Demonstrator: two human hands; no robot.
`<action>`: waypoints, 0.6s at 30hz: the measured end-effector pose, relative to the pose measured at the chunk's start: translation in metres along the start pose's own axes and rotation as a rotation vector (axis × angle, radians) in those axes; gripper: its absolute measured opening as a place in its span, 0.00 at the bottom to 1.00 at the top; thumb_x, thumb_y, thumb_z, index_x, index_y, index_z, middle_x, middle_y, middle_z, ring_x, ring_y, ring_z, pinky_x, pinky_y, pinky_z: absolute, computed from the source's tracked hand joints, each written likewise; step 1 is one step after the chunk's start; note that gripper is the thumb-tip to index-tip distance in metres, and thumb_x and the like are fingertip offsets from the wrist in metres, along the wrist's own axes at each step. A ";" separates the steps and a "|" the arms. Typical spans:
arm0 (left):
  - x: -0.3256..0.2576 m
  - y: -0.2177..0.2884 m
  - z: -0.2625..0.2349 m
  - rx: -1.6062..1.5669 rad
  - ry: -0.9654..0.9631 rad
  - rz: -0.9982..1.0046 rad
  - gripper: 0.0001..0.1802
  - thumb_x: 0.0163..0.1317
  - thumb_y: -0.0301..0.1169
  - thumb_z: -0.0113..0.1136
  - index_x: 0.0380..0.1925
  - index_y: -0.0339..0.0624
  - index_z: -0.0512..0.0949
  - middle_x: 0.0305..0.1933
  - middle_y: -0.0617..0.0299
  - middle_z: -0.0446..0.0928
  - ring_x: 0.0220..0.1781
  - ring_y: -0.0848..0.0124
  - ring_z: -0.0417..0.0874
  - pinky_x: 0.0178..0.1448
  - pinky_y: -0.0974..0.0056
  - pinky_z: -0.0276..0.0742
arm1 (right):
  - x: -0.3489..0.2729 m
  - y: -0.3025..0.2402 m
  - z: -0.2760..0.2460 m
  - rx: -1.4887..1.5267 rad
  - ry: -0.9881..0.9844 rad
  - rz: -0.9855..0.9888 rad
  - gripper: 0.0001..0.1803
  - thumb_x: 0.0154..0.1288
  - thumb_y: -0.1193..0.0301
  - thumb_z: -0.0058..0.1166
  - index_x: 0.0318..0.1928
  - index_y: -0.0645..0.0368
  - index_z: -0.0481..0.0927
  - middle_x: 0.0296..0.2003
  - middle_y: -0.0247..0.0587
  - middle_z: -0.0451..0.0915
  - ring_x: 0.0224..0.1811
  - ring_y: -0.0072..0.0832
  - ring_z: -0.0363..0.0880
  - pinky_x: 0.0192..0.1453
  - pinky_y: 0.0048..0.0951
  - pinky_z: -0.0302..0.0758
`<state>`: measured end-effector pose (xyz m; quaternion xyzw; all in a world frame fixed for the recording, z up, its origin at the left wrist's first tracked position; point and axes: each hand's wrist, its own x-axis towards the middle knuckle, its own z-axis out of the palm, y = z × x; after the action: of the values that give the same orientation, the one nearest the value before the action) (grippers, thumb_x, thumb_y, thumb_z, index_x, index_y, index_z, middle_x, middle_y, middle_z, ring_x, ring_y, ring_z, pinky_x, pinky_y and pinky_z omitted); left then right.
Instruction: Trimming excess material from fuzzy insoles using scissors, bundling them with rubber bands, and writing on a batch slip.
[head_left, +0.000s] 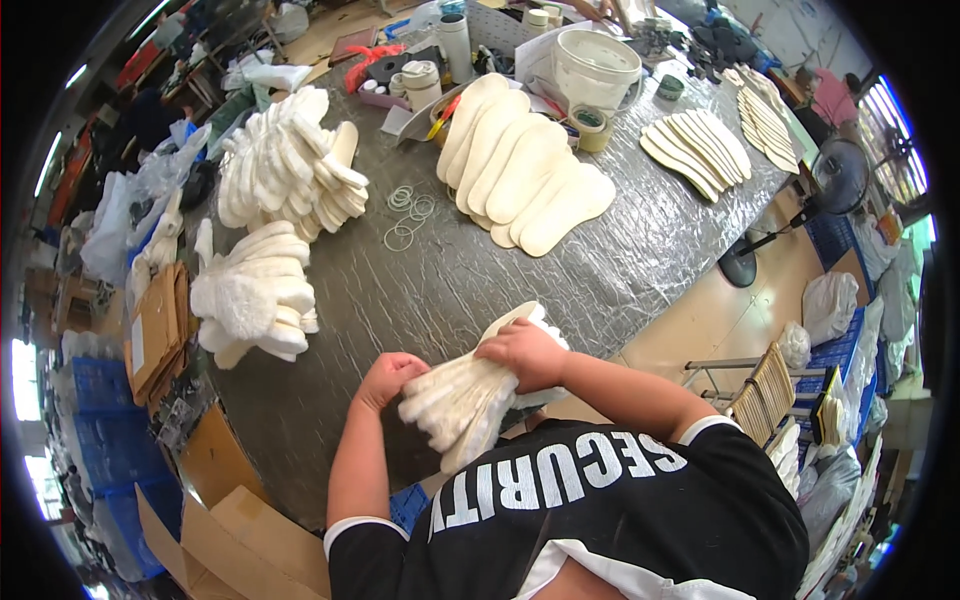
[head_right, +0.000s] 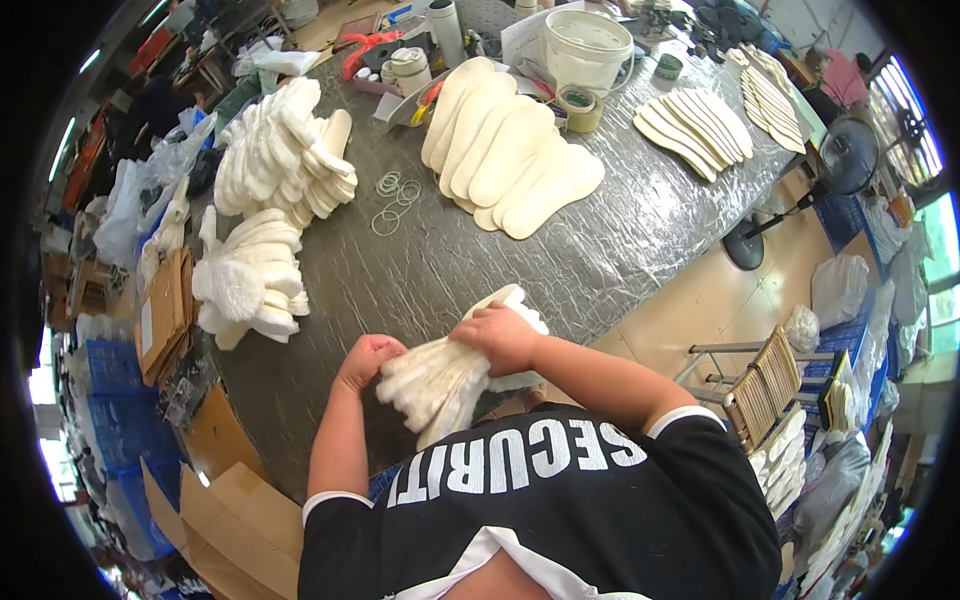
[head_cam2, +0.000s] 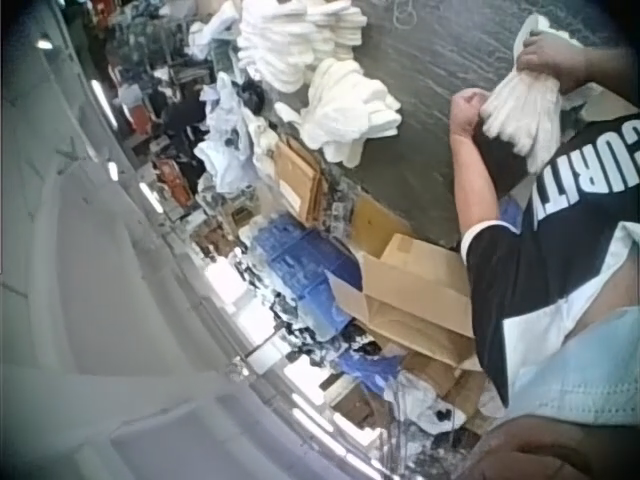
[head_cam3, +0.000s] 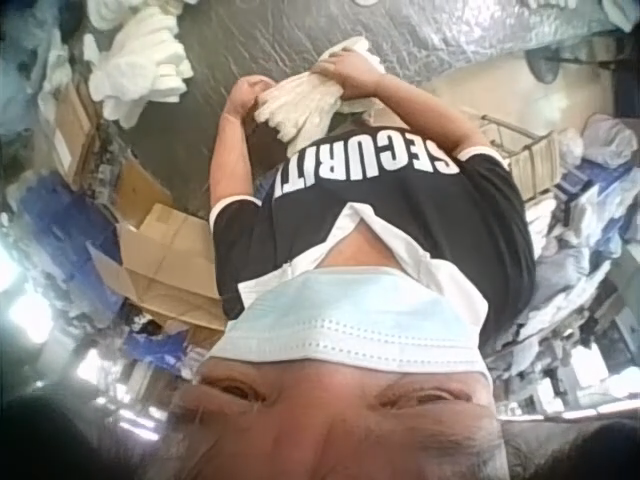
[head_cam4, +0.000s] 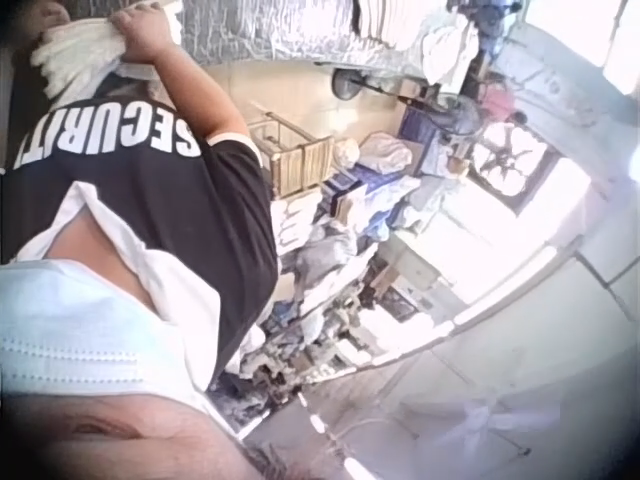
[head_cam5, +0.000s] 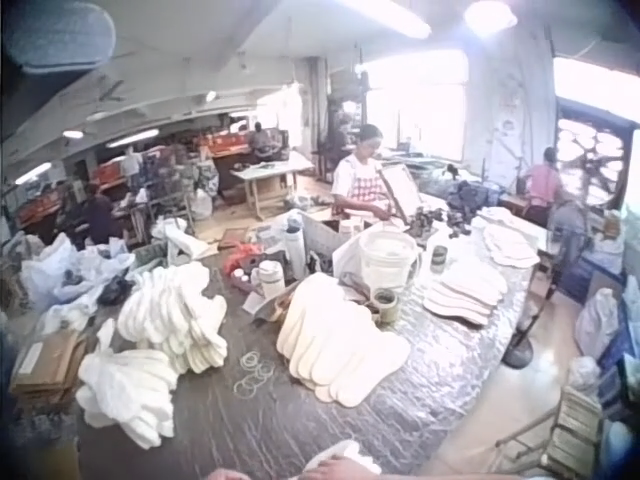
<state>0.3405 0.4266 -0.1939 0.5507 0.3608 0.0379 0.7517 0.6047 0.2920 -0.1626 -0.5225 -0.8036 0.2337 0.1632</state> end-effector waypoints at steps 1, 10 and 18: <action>-0.006 -0.013 -0.013 0.033 0.054 -0.009 0.14 0.60 0.36 0.59 0.20 0.40 0.74 0.21 0.67 0.72 0.19 0.81 0.65 0.27 0.74 0.63 | -0.001 0.003 -0.003 0.023 0.056 0.017 0.32 0.33 0.68 0.63 0.48 0.49 0.74 0.42 0.32 0.78 0.47 0.34 0.75 0.52 0.37 0.66; -0.045 0.008 0.040 -0.073 0.207 0.259 0.09 0.51 0.24 0.63 0.34 0.34 0.81 0.27 0.65 0.76 0.27 0.83 0.71 0.32 0.76 0.66 | 0.020 0.006 -0.011 -0.079 0.002 0.286 0.29 0.39 0.65 0.61 0.48 0.47 0.74 0.42 0.32 0.79 0.48 0.31 0.75 0.51 0.37 0.65; -0.081 -0.044 0.030 -0.122 0.160 0.027 0.10 0.56 0.30 0.62 0.35 0.38 0.75 0.26 0.67 0.75 0.27 0.79 0.74 0.30 0.72 0.73 | 0.049 0.000 -0.010 -0.098 -0.040 0.446 0.31 0.37 0.63 0.63 0.50 0.45 0.73 0.42 0.33 0.80 0.49 0.33 0.75 0.52 0.40 0.67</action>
<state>0.2835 0.3485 -0.1868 0.5040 0.4093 0.1139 0.7520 0.5904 0.3389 -0.1533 -0.6896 -0.6819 0.2349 0.0657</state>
